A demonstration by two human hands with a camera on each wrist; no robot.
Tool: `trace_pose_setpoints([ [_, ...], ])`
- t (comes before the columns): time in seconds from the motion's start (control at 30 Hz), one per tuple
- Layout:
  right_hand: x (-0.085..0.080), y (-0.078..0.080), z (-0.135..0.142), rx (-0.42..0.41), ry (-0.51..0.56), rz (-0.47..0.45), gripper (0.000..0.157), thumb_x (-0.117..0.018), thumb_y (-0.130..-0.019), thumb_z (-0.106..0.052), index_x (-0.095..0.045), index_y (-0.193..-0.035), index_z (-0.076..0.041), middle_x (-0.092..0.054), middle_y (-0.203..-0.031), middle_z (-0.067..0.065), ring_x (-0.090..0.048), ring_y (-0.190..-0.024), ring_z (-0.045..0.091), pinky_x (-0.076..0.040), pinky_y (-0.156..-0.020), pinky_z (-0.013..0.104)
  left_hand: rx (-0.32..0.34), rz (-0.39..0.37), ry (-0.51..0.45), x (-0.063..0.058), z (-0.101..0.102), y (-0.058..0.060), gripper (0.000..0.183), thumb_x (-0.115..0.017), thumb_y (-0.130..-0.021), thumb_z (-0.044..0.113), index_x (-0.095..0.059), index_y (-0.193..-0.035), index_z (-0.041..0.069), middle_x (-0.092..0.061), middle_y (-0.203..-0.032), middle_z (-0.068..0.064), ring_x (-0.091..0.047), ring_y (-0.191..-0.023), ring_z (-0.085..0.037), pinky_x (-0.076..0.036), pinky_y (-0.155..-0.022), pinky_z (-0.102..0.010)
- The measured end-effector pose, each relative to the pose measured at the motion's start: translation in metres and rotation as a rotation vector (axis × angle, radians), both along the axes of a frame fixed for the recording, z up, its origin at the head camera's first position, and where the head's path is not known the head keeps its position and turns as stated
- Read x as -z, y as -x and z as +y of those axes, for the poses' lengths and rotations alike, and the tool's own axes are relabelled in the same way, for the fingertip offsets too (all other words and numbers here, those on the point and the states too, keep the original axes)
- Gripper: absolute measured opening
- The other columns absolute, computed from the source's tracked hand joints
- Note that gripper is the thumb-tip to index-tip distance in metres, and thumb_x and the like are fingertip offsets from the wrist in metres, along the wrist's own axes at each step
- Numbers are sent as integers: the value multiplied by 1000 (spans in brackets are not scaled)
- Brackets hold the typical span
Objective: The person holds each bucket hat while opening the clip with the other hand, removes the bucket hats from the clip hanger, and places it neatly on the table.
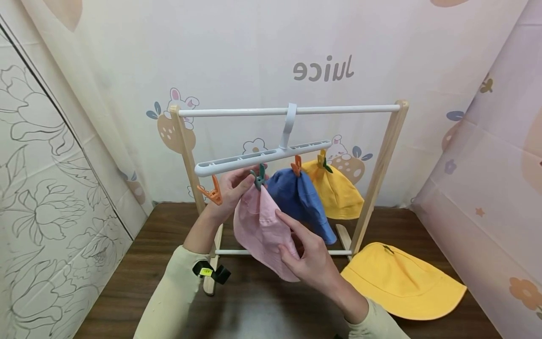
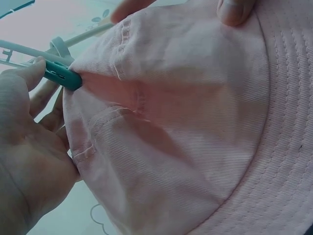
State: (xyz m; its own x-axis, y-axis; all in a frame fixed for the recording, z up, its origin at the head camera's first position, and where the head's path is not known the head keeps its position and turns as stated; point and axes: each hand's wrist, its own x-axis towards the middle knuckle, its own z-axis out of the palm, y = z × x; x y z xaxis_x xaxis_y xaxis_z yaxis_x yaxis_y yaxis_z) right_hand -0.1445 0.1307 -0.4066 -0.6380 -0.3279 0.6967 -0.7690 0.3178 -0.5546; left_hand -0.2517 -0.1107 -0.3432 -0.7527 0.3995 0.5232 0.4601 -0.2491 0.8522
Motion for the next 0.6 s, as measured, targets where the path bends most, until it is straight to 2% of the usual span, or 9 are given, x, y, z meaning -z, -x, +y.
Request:
trace_pose_setpoints([
  [0.17,-1,-3,-2,3,-1,-34,78,-83,-91,7,-57,-162,-10,-71,-155,19,-70,-98,17,-63,-71,17,-12,-3,11,-2,0,-3,101,-76,-103,61,-48,-155,-21,-79,-122,17,-76,-117,-2,-60,-106,-19],
  [0.33,1,-4,-3,-4,8,-30,77,-84,-90,7,-57,-161,-9,-71,-154,22,-72,-96,20,-59,-60,15,-5,-15,13,-1,-1,-3,100,-76,-104,60,-46,-156,-20,-78,-124,18,-76,-117,-2,-59,-108,-19],
  [0.43,2,-4,-3,-9,14,-23,77,-85,-90,7,-58,-160,-8,-71,-153,23,-73,-95,21,-56,-55,15,1,-13,15,0,-1,-3,103,-77,-101,63,-47,-155,-19,-79,-120,15,-75,-116,-4,-58,-108,-19],
  [0.53,2,-4,-4,-12,20,-13,77,-85,-89,8,-58,-160,-7,-71,-153,23,-73,-97,23,-57,-57,15,1,-16,14,1,-2,-1,101,-78,-98,67,-53,-152,-14,-80,-119,13,-75,-115,-5,-58,-107,-20],
  [0.6,1,-4,-4,-13,23,-7,77,-84,-89,9,-59,-160,-7,-71,-152,23,-74,-96,22,-57,-57,15,4,-13,11,2,-3,0,93,-78,-99,67,-56,-150,-7,-79,-121,11,-75,-116,-6,-59,-107,-20],
])
